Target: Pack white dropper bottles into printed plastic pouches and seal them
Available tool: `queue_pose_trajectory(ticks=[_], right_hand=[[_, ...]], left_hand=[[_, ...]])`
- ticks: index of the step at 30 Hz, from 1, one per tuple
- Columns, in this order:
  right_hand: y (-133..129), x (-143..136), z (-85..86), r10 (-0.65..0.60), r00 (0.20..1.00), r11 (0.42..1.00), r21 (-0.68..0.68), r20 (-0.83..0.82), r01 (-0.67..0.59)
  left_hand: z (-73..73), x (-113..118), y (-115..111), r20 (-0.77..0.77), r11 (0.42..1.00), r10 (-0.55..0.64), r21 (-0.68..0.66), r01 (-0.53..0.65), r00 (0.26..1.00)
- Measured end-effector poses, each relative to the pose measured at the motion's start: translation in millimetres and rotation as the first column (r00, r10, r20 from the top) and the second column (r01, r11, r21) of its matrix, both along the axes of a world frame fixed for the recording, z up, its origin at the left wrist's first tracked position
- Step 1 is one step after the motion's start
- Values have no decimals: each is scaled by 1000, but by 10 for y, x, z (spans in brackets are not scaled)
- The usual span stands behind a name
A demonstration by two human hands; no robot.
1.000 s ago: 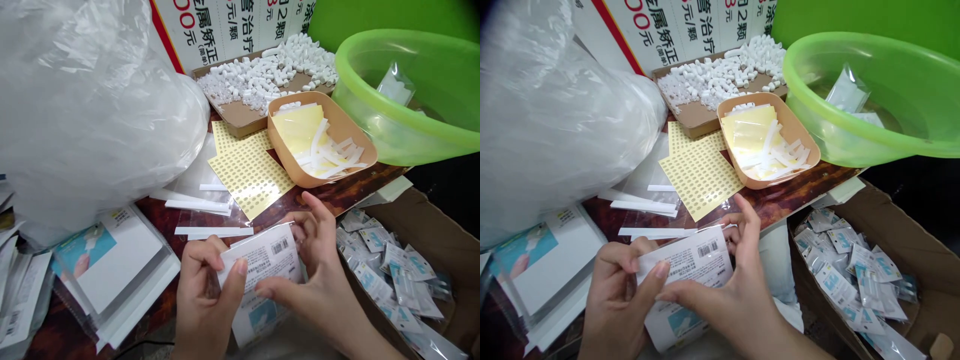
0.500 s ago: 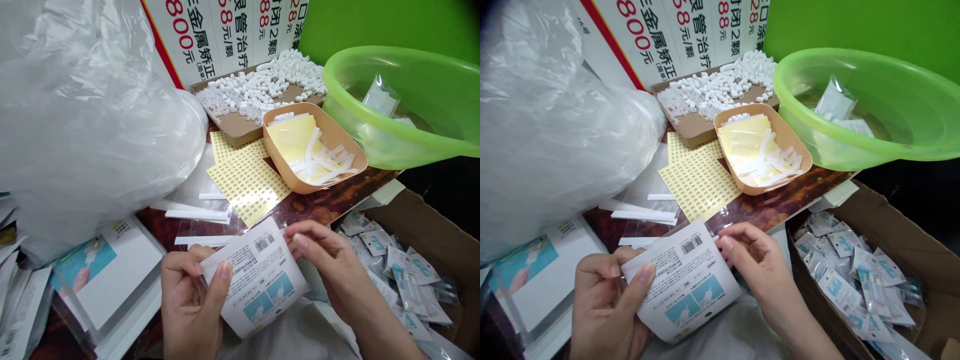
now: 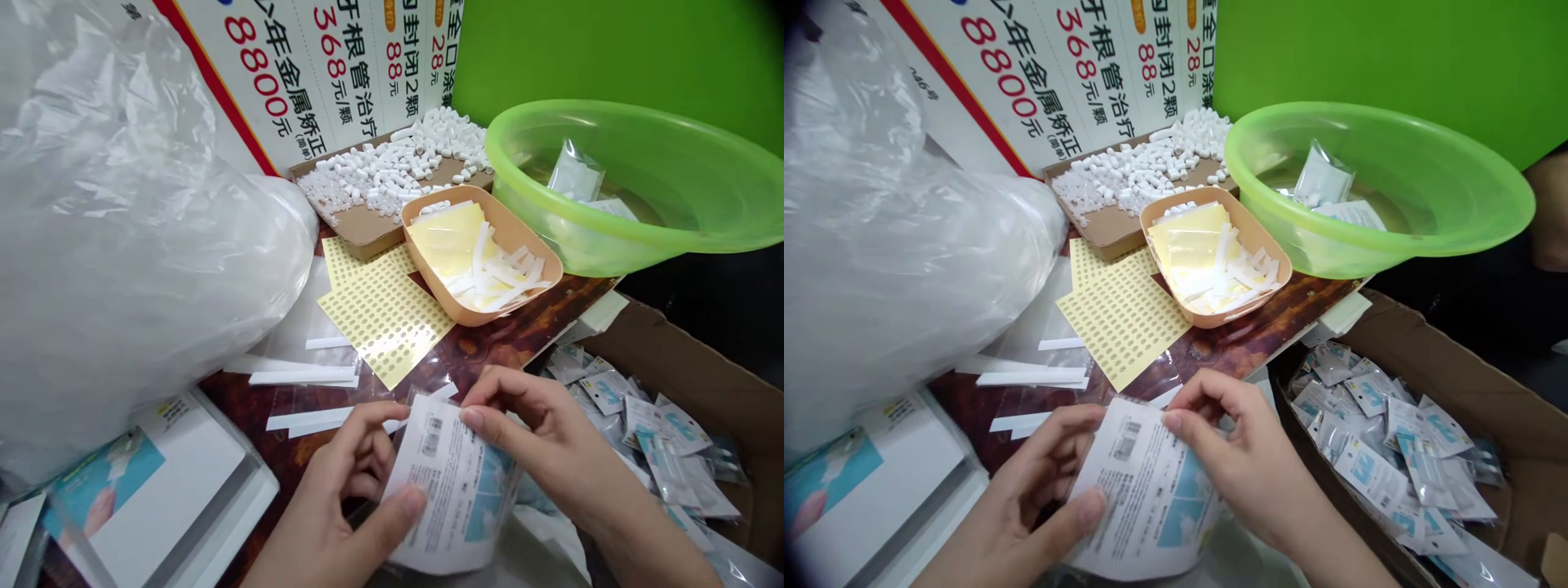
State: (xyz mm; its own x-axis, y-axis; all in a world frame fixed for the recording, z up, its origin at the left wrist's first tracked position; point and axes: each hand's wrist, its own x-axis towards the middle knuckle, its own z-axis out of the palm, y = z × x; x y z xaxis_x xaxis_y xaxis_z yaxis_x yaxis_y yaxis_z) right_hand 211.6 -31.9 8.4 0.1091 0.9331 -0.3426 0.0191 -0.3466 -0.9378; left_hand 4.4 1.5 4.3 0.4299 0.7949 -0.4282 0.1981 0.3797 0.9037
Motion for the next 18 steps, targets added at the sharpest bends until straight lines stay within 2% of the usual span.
queue_pose_trajectory(ticks=[2, 3, 8, 11, 18], right_hand=[[-20, -14, 58, 43, 990, 997, 56, 136, -51], [-27, -25, 84, 53, 981, 994, 88, 189, -70], [-53, -52, 131, 52, 933, 959, 241, 356, -146], [-60, -35, 118, 47, 916, 951, 262, 398, -163], [-14, 28, 143, 11, 947, 987, 150, 323, -62]], left_hand=[[60, 51, 110, -30, 990, -139, -7, 139, 990], [84, 84, 162, -46, 985, -171, -1, 171, 984], [116, 282, 281, -23, 975, -217, -60, 215, 976], [74, 382, 269, 9, 974, -197, -111, 196, 980], [19, 558, 255, 153, 965, -64, -243, 100, 986]])
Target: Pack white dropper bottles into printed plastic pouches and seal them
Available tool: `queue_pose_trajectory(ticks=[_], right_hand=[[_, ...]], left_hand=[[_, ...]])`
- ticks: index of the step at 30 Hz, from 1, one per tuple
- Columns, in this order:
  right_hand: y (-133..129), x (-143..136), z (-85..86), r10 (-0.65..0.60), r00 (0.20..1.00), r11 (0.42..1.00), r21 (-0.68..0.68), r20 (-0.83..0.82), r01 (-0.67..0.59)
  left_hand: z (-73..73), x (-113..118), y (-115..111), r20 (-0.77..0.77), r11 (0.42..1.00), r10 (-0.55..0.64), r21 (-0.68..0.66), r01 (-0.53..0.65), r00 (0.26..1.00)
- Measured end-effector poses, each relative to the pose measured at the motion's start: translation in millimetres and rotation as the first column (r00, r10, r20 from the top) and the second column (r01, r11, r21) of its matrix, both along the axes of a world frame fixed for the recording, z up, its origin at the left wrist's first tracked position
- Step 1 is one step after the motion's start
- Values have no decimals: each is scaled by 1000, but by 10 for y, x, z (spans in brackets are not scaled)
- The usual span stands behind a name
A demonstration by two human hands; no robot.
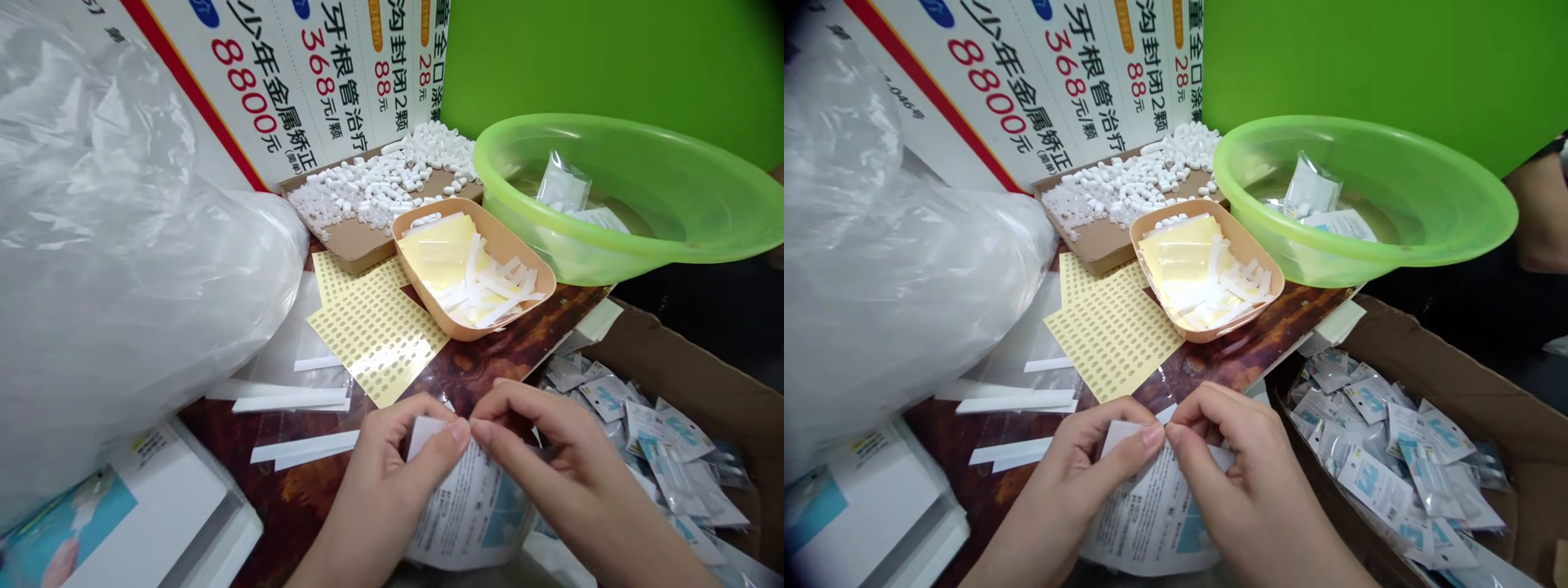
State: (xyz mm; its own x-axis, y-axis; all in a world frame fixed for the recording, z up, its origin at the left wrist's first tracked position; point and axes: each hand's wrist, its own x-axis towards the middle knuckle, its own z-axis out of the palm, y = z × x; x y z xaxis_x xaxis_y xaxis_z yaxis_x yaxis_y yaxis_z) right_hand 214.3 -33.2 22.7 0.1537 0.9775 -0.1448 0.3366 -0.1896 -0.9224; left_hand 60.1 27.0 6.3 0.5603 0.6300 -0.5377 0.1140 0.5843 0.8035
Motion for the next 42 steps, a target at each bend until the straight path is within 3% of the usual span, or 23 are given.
queue_pose_trajectory(ticks=[4, 9, 14, 19, 23, 25, 29, 34, 42], right_hand=[[4, 31, 7, 12, 1000, 1000, -23, -7, -12], [31, 24, -17, 24, 999, 999, -45, 35, -23], [98, 36, 9, 12, 993, 1000, 14, 121, -14], [120, 75, 44, 39, 994, 997, 55, 99, -45], [86, 87, 9, 47, 985, 993, 97, 166, -63], [70, 89, -24, 57, 954, 988, 123, 293, -97], [57, 100, -80, 116, 815, 964, 134, 568, -230], [64, 154, -83, 79, 751, 950, 178, 656, -255], [86, 188, -51, 139, 838, 933, 215, 528, -290]], left_hand=[[-30, 42, 23, 15, 999, 35, 29, -35, 999], [-59, 85, 47, 77, 984, 144, -115, -135, 987], [-52, 119, 36, 128, 954, 273, -165, -251, 953], [-73, 78, 41, 133, 988, 131, -102, -118, 982], [-75, 45, 50, 117, 988, 152, -24, -150, 981], [-66, 38, 56, 152, 982, 188, -38, -184, 970], [-49, 65, 50, 213, 961, 259, -153, -230, 942], [-62, 162, -16, 230, 905, 400, -248, -344, 887], [-57, 12, 11, 326, 967, 254, -91, -237, 911]])
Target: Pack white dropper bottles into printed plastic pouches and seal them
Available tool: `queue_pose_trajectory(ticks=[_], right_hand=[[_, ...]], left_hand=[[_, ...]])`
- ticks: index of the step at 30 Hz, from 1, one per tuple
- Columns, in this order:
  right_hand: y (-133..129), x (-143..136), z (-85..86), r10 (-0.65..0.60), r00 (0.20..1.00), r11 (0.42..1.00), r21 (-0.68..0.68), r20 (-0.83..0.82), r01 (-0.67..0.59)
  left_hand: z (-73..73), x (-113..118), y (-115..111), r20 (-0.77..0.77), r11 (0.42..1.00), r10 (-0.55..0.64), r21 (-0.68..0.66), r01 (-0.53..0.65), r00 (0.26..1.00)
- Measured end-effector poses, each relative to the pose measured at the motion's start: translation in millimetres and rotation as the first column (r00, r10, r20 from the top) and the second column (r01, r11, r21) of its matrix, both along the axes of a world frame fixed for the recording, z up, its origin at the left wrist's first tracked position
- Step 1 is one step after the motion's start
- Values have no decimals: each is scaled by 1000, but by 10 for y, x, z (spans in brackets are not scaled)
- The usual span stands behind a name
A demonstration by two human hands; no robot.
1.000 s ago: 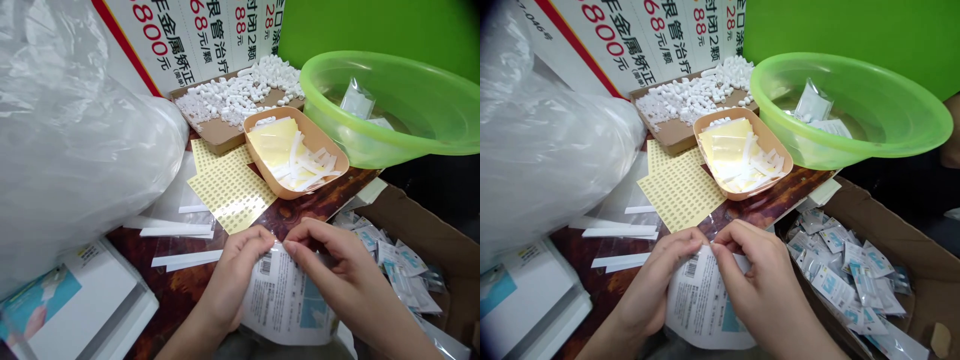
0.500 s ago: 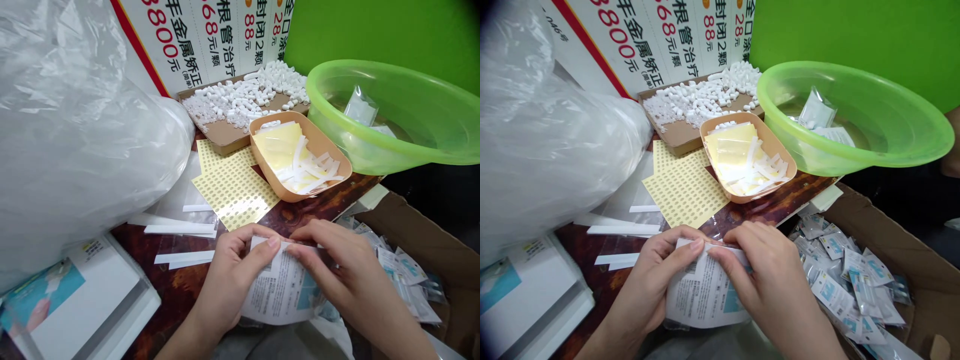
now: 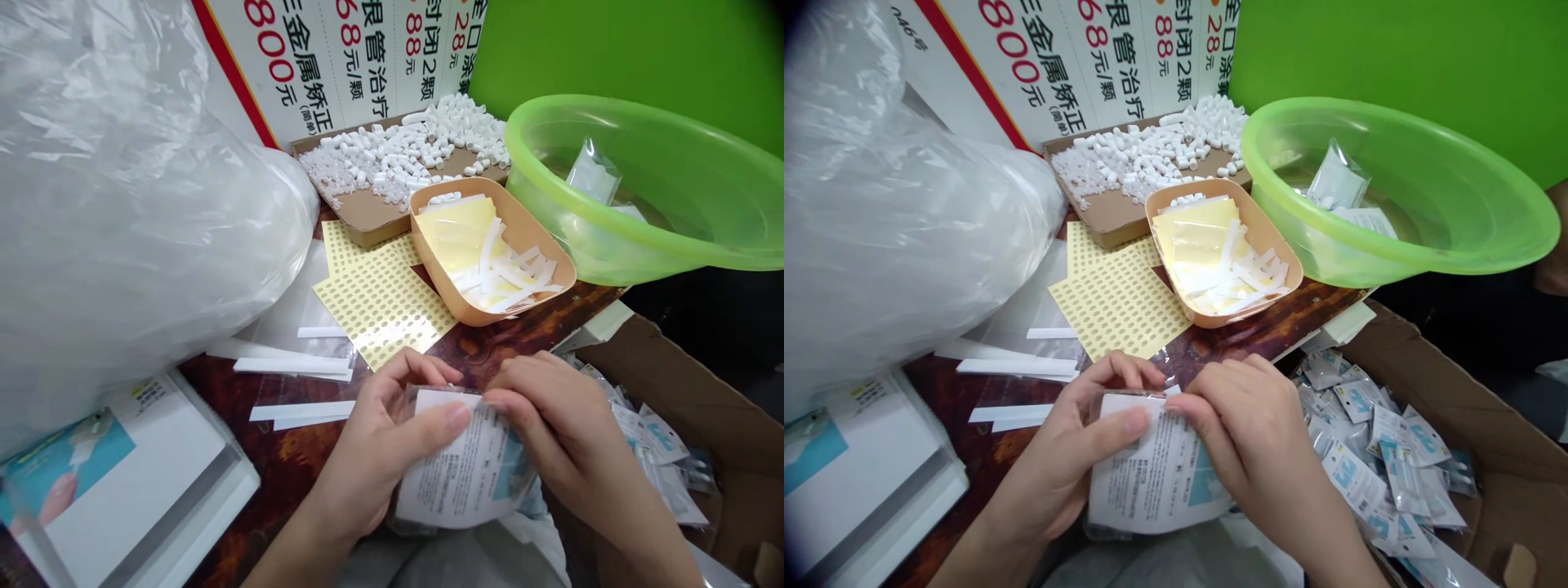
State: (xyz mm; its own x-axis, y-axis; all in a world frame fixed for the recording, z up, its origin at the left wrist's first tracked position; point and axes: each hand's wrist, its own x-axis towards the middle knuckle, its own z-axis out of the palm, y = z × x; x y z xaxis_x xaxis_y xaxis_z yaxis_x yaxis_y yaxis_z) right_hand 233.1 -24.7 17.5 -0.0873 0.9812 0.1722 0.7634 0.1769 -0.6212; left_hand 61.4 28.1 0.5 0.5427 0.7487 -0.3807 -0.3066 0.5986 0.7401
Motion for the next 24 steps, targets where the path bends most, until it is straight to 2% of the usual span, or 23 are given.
queue_pose_trajectory(ticks=[3, 5, 10, 14, 16, 21, 24], right_hand=[[13, -12, -9, -15, 998, 998, -60, -65, 11], [23, -23, -20, -32, 994, 992, -127, -109, 18], [48, -22, 5, 22, 927, 940, -309, -374, -147], [57, 0, 50, -49, 873, 907, -387, -485, -164], [58, -7, 53, -116, 839, 893, -426, -531, -147], [32, -114, 23, -244, 788, 912, -411, -565, -12], [12, -204, 19, -266, 808, 918, -393, -526, 47]], left_hand=[[25, -57, 11, -64, 993, -112, -49, 109, 992], [33, -75, 12, -120, 992, -112, -77, 103, 986], [8, -119, 24, -223, 992, -88, 70, 106, 971], [1, -157, 23, -332, 974, -94, 163, 155, 939], [3, -157, 12, -366, 971, -90, 175, 164, 926], [-10, -113, -20, -332, 992, -96, 51, 120, 938], [-24, -114, -44, -373, 988, -21, 133, 76, 927]])
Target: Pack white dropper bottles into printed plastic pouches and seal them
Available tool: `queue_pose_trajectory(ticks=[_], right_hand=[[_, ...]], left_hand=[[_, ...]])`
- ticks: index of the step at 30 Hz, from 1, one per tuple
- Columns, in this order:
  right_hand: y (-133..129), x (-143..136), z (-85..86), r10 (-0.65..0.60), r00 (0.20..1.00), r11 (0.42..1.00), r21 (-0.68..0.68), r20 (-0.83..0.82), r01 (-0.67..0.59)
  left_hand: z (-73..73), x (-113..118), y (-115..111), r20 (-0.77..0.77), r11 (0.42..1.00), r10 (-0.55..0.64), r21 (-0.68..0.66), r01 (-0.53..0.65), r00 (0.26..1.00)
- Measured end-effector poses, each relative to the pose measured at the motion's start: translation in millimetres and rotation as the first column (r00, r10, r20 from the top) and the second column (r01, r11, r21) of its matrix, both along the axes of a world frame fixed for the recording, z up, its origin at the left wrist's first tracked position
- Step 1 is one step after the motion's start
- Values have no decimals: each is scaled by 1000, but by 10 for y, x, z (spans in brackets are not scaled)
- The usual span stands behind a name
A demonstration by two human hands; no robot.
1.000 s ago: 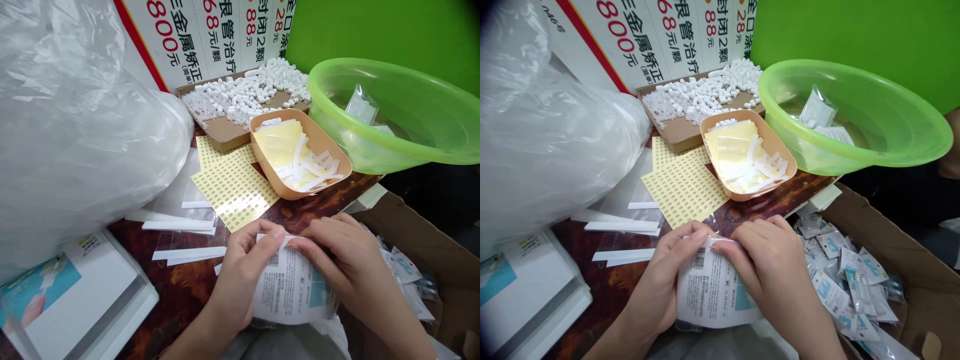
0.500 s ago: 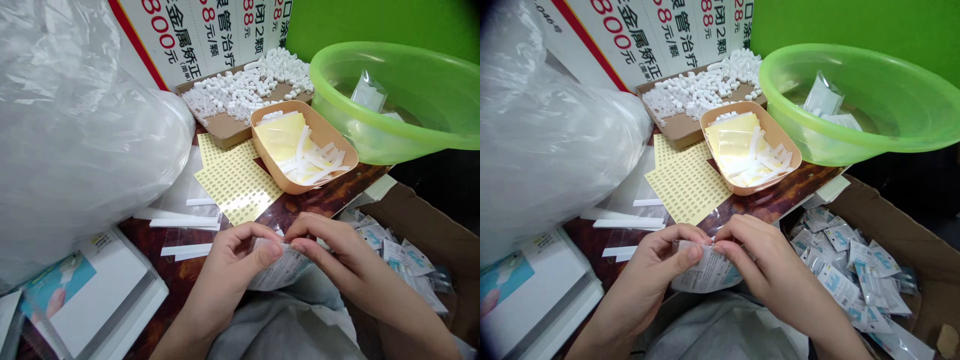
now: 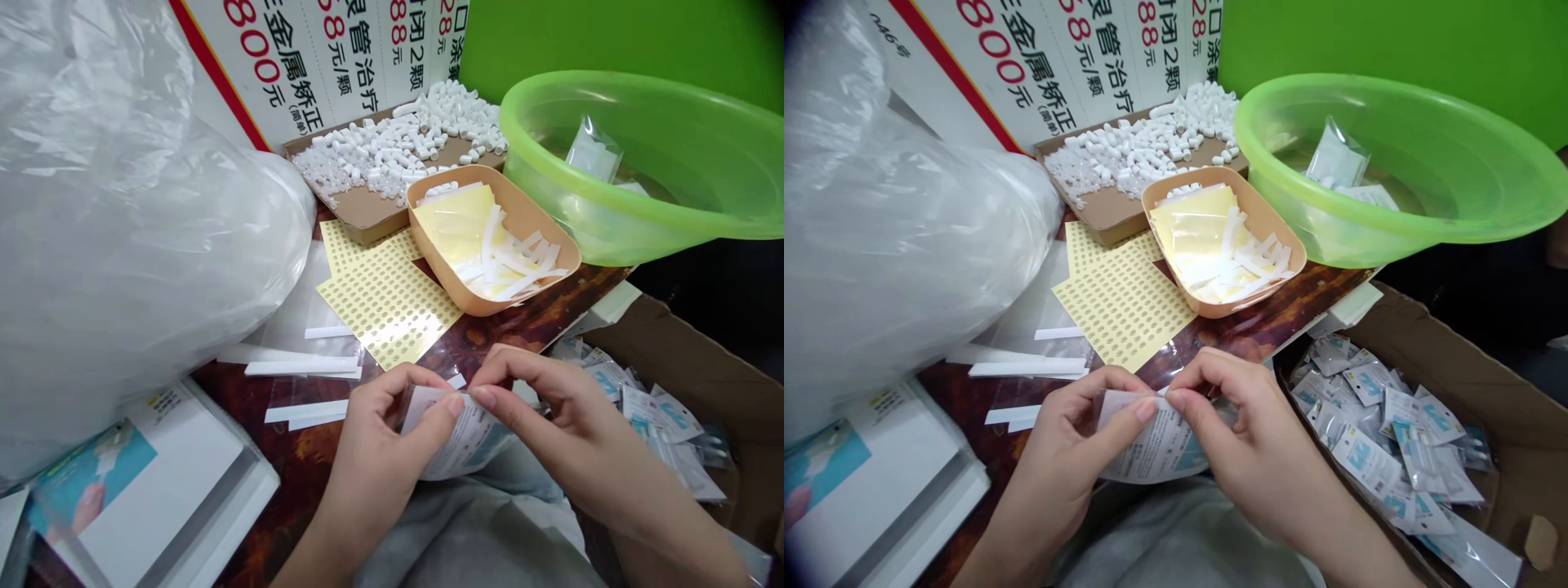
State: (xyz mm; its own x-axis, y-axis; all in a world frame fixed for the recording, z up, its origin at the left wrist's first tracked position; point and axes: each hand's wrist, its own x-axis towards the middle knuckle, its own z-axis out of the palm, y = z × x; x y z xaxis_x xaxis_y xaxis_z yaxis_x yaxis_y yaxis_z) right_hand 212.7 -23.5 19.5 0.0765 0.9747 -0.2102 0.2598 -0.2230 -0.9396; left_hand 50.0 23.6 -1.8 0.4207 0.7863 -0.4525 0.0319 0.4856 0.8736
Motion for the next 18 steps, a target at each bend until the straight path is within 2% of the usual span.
queue_pose_trajectory(ticks=[3, 7, 12, 18], right_hand=[[1, -76, 3, 11, 999, 999, 29, 50, -13], [18, -130, 6, 48, 993, 994, 93, 105, -58], [19, -132, 10, 50, 993, 993, 104, 111, -62], [-6, -151, -41, 44, 994, 995, 86, 97, -52]], left_hand=[[-16, -26, -29, -30, 995, 71, 68, -69, 997], [-39, -53, -48, 7, 990, 122, 75, -123, 992], [-59, -81, -47, 99, 996, 90, 21, -92, 991], [-75, -51, -76, 60, 995, 95, -28, -93, 994]])
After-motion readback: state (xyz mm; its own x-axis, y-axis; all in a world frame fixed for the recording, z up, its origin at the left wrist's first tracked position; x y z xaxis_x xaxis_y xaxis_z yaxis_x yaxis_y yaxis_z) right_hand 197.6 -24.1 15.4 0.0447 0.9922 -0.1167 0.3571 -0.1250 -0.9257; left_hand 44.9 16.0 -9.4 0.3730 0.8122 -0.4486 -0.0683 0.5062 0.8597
